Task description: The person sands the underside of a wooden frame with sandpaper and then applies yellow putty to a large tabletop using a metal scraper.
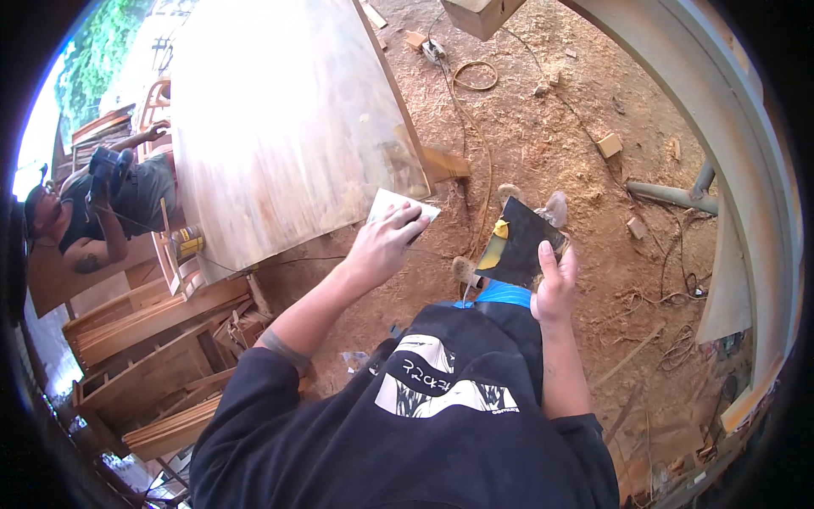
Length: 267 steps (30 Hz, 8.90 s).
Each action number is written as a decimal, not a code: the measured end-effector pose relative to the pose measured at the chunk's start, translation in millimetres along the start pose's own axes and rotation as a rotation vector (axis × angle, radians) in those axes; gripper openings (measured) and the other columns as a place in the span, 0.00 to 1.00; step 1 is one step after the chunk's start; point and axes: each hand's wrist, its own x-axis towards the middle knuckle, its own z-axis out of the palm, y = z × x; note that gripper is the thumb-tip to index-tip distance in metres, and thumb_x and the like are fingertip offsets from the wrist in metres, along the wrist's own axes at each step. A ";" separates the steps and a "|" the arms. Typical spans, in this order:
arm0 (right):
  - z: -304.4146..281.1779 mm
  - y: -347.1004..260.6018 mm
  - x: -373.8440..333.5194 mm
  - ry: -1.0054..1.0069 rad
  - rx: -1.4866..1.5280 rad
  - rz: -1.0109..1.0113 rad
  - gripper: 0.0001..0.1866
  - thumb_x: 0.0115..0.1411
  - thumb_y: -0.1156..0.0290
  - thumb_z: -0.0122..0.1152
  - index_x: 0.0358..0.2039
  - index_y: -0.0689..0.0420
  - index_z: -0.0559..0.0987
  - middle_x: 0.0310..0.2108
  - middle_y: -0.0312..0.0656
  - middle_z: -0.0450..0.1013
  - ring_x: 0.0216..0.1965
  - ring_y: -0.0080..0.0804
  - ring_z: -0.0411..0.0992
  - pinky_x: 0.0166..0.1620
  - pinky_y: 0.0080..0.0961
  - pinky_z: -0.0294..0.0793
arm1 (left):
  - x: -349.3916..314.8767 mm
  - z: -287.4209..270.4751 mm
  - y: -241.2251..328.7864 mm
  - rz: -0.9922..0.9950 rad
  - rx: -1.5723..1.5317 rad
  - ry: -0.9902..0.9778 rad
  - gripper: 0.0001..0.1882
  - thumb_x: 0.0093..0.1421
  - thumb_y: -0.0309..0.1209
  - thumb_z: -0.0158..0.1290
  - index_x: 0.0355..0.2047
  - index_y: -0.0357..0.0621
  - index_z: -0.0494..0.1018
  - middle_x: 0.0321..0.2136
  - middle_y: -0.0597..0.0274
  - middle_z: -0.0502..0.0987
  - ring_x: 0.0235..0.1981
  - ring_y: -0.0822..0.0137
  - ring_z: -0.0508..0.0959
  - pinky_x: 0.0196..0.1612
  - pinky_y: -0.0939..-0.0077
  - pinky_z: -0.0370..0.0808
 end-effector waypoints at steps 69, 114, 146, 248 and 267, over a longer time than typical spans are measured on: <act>-22.7 -3.7 -7.0 0.066 0.027 -0.013 0.15 0.65 0.72 0.49 0.51 0.62 0.67 0.48 0.42 0.71 0.48 0.30 0.71 0.51 0.29 0.71 | 30.0 -19.4 -21.6 -0.789 -0.175 -0.208 0.18 0.53 0.18 0.46 0.45 0.34 0.70 0.38 0.42 0.76 0.41 0.47 0.77 0.45 0.58 0.75; 81.5 -32.6 -32.2 -0.081 0.104 0.007 0.14 0.65 0.70 0.49 0.50 0.60 0.66 0.44 0.45 0.72 0.44 0.35 0.74 0.47 0.34 0.76 | -54.2 -65.8 114.9 -0.266 -1.297 0.528 0.19 0.61 0.16 0.46 0.54 0.31 0.66 0.52 0.53 0.69 0.54 0.65 0.70 0.56 0.75 0.65; 133.8 7.5 -52.6 -0.160 0.069 -0.041 0.13 0.64 0.72 0.52 0.48 0.60 0.68 0.42 0.40 0.71 0.42 0.24 0.69 0.47 0.24 0.71 | -114.5 -114.4 47.2 -0.233 -0.583 0.347 0.27 0.49 0.09 0.43 0.50 0.36 0.71 0.49 0.45 0.72 0.51 0.49 0.73 0.53 0.62 0.71; 151.6 -0.5 238.1 -0.181 -0.147 0.348 0.20 0.63 0.72 0.50 0.55 0.60 0.61 0.47 0.42 0.69 0.47 0.28 0.69 0.52 0.27 0.68 | 226.0 -45.5 -304.8 -0.384 0.212 0.305 0.28 0.46 0.15 0.45 0.52 0.38 0.69 0.52 0.43 0.68 0.51 0.43 0.69 0.55 0.52 0.66; 174.5 5.2 249.2 -0.210 -0.171 0.356 0.18 0.64 0.72 0.50 0.53 0.62 0.64 0.46 0.43 0.69 0.46 0.29 0.69 0.52 0.27 0.69 | 275.7 -105.2 -346.9 -0.541 0.040 -0.130 0.24 0.45 0.18 0.49 0.44 0.49 0.78 0.42 0.54 0.77 0.43 0.53 0.76 0.45 0.61 0.73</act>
